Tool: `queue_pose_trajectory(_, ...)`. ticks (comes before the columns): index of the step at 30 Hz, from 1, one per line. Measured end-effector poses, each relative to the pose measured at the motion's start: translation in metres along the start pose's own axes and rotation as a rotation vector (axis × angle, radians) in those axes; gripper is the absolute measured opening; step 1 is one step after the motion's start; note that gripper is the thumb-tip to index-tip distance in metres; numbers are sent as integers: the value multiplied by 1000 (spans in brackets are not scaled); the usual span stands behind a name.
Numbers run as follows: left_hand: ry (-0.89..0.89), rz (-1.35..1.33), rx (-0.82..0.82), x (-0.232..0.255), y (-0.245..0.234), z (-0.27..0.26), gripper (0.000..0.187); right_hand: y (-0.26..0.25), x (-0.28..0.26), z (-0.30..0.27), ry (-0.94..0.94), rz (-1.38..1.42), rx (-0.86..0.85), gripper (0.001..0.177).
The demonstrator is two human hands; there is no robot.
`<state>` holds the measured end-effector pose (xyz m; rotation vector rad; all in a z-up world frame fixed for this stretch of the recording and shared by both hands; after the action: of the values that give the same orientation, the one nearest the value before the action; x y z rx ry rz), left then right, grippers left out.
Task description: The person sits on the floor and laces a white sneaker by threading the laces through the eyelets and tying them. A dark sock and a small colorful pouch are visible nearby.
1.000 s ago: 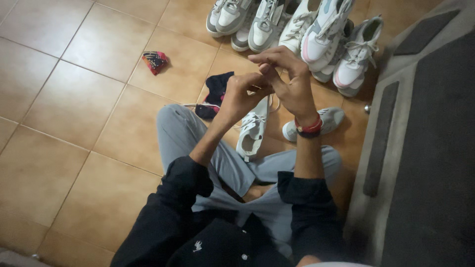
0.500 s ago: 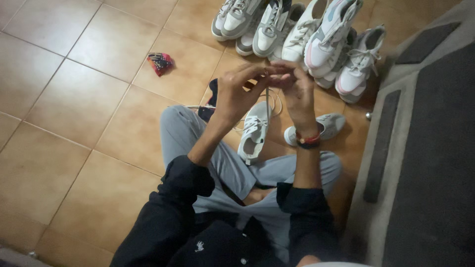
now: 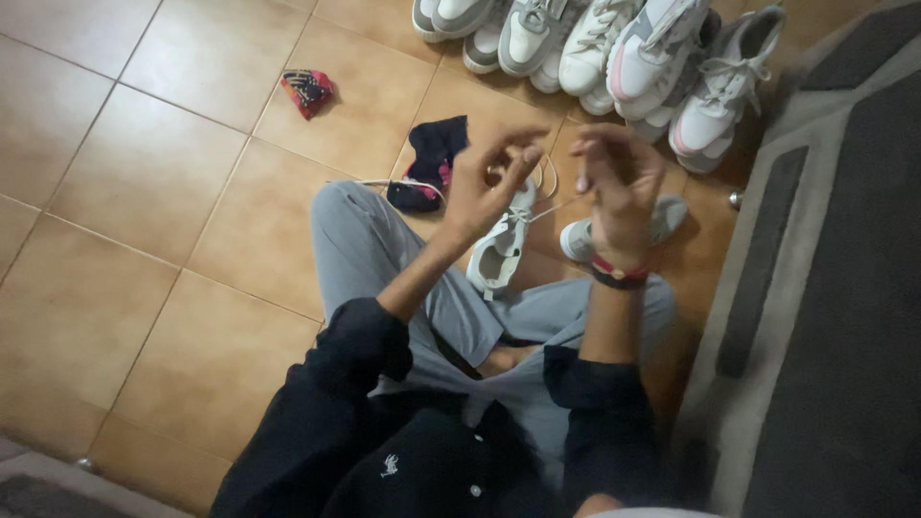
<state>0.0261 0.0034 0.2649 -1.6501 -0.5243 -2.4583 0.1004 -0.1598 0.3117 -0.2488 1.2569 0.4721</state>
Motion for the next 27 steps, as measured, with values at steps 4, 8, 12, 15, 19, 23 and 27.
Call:
queue_pose_trajectory(4,-60,515,-81,-107,-17,-41,26,-36,14,-7,31,75,150,19)
queue_pose_trajectory(8,-317,797,-135,-205,-30,-89,36,-55,59,-22,76,102,178,13)
queue_pose_trajectory(12,-110,802,-103,-241,-34,-101,27,-49,138,-45,179,21,189,14)
queue_pose_trajectory(15,-146,744,-32,-258,-45,-101,21,-36,199,-67,304,-83,96,20)
queue_pose_trajectory(19,-291,450,130,-267,-68,-107,26,-12,268,-86,342,-241,-42,22)
queue_pose_trajectory(23,-423,283,213,-266,-81,-107,28,-12,302,-99,255,-650,3,20)
queue_pose_trajectory(27,-466,258,227,-265,-81,-104,28,-7,323,-102,203,-600,14,18)
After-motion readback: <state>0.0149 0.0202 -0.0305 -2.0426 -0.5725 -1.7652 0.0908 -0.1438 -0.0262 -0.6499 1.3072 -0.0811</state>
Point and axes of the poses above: each hand's wrist, its own z-axis towards the middle knuckle, its own y-axis out of the palm, x = y × z, the point moved 7 cm from there along z, towards the middle knuckle, and after that the axes turned 14 degrees about -z, right-handed, at the moved point
